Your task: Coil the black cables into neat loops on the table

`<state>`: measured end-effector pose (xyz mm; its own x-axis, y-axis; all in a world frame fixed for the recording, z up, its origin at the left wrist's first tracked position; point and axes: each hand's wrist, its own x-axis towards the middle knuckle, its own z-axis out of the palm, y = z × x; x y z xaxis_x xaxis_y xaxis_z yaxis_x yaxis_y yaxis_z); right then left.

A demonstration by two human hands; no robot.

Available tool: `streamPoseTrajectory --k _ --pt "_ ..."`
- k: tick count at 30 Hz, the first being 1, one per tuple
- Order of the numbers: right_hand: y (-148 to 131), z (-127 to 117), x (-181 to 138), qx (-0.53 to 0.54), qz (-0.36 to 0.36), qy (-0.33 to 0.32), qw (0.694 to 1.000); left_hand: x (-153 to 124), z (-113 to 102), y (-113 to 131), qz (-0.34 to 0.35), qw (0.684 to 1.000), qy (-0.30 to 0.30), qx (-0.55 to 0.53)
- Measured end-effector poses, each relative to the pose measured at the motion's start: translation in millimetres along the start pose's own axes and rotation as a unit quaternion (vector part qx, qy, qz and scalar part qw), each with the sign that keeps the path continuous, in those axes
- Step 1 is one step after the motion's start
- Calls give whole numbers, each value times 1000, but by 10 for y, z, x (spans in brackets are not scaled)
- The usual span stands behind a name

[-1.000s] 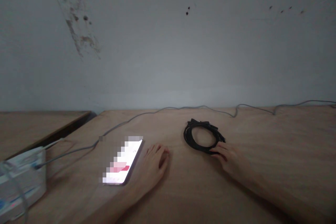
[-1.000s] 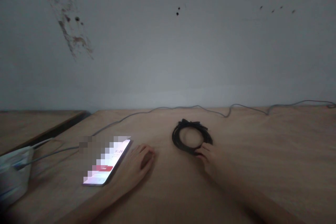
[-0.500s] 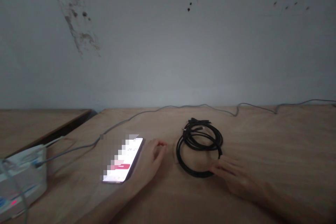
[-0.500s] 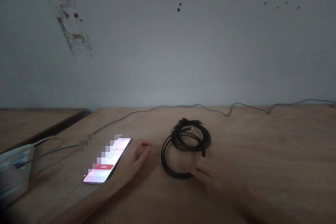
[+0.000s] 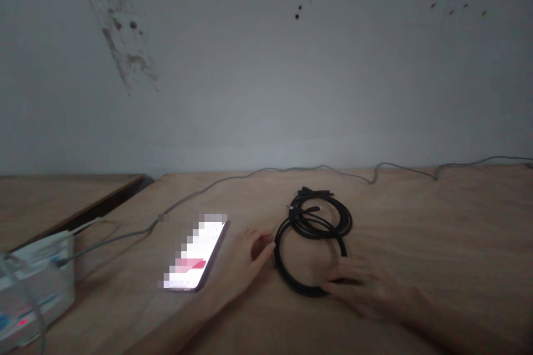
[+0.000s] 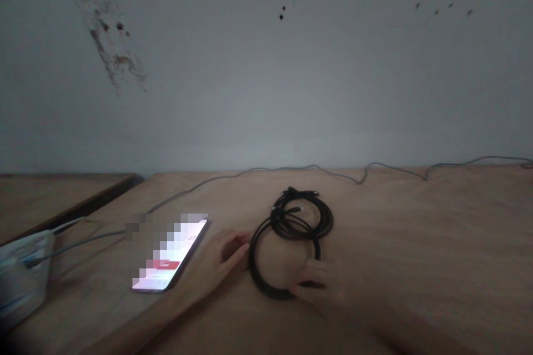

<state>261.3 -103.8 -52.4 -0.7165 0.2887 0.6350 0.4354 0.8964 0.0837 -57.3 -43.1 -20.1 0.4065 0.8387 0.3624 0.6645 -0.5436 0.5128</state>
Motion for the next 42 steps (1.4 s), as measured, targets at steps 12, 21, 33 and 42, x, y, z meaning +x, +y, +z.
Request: streamPoseTrajectory --k 12,21,33,42 --pt "431 64 45 -43 428 27 902 44 74 -5 20 1000 -5 -12" --pt "368 0 41 19 381 96 920 31 3 163 20 998 -34 -42" --pt "42 29 154 55 285 48 956 -34 -60 144 31 997 75 10" --pt "62 -119 121 85 257 -15 963 -22 -84 139 61 997 -19 54"
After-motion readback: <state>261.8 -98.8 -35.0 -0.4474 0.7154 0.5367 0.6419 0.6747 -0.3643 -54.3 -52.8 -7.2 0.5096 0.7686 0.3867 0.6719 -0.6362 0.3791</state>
